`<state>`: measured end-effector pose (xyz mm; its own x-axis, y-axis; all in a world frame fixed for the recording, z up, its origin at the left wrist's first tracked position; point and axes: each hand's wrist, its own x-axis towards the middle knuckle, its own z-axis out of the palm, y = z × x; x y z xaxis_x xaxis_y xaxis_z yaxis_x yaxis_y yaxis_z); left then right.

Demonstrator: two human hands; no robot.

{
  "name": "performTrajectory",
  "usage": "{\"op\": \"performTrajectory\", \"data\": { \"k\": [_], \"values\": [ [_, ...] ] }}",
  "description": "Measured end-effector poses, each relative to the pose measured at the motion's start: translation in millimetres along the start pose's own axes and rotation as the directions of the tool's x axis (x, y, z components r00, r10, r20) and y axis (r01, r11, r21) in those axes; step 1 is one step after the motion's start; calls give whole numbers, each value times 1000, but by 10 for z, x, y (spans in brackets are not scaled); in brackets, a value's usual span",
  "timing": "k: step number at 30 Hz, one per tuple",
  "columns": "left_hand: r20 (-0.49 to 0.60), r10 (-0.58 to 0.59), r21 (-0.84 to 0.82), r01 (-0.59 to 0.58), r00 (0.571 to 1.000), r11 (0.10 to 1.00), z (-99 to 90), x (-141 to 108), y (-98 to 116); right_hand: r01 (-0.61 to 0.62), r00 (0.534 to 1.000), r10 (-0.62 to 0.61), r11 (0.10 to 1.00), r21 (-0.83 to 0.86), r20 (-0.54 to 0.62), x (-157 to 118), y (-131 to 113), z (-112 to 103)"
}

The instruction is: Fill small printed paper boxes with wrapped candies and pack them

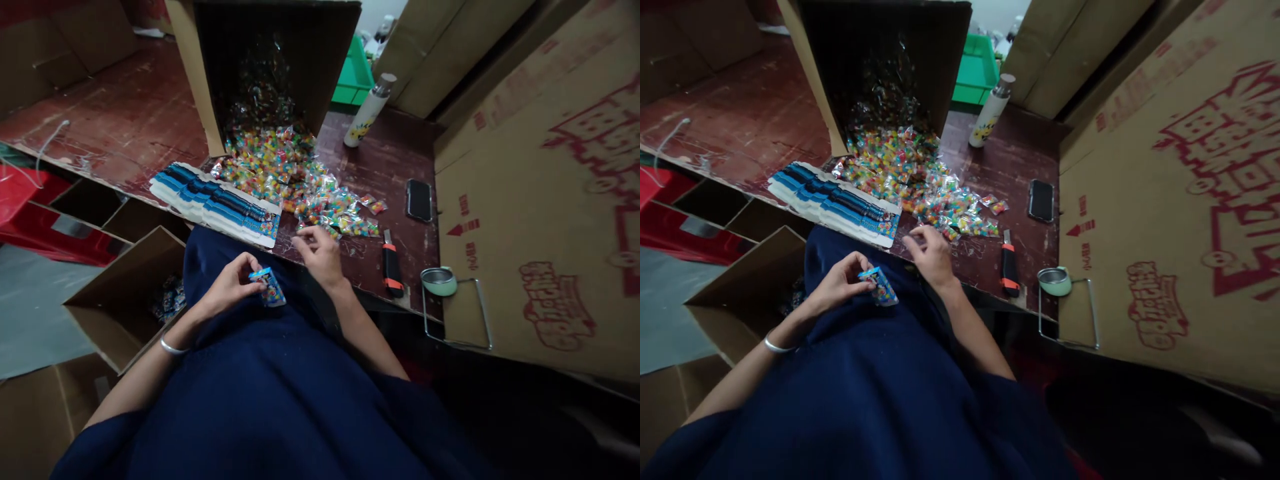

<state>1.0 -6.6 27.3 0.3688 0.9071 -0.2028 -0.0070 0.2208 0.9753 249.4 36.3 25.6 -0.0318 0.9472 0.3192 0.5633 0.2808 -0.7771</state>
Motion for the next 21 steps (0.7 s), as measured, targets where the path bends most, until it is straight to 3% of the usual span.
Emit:
{"op": "performTrajectory", "data": {
  "k": [2,4,7,10,14,16,19,21],
  "values": [
    [90,-45,203,26,995,979,-157,1,34,-92,989,51,946,-311,-137,67,258,-198],
    [179,-98,420,14,979,907,-324,-13,84,-199,976,130,853,-482,-173,110,495,-358],
    [357,-180,574,-63,917,816,-474,-43,152,-260,964,241,800,-540,-108,143,724,-437],
    [427,-219,573,-75,877,816,-460,-53,187,-282,957,279,806,-521,-86,188,796,-383],
    [338,-206,504,8,918,864,-347,-19,156,-323,939,342,834,-446,-41,260,776,-356],
    [262,-156,399,40,953,916,-287,9,95,-301,951,307,889,-346,-39,259,723,-372],
    [161,-101,216,64,982,974,-171,55,-32,-228,973,227,973,-23,-43,187,538,-339],
    [113,-78,129,63,991,990,-75,83,-109,-203,978,206,947,248,14,110,340,-250]
  ]
}}
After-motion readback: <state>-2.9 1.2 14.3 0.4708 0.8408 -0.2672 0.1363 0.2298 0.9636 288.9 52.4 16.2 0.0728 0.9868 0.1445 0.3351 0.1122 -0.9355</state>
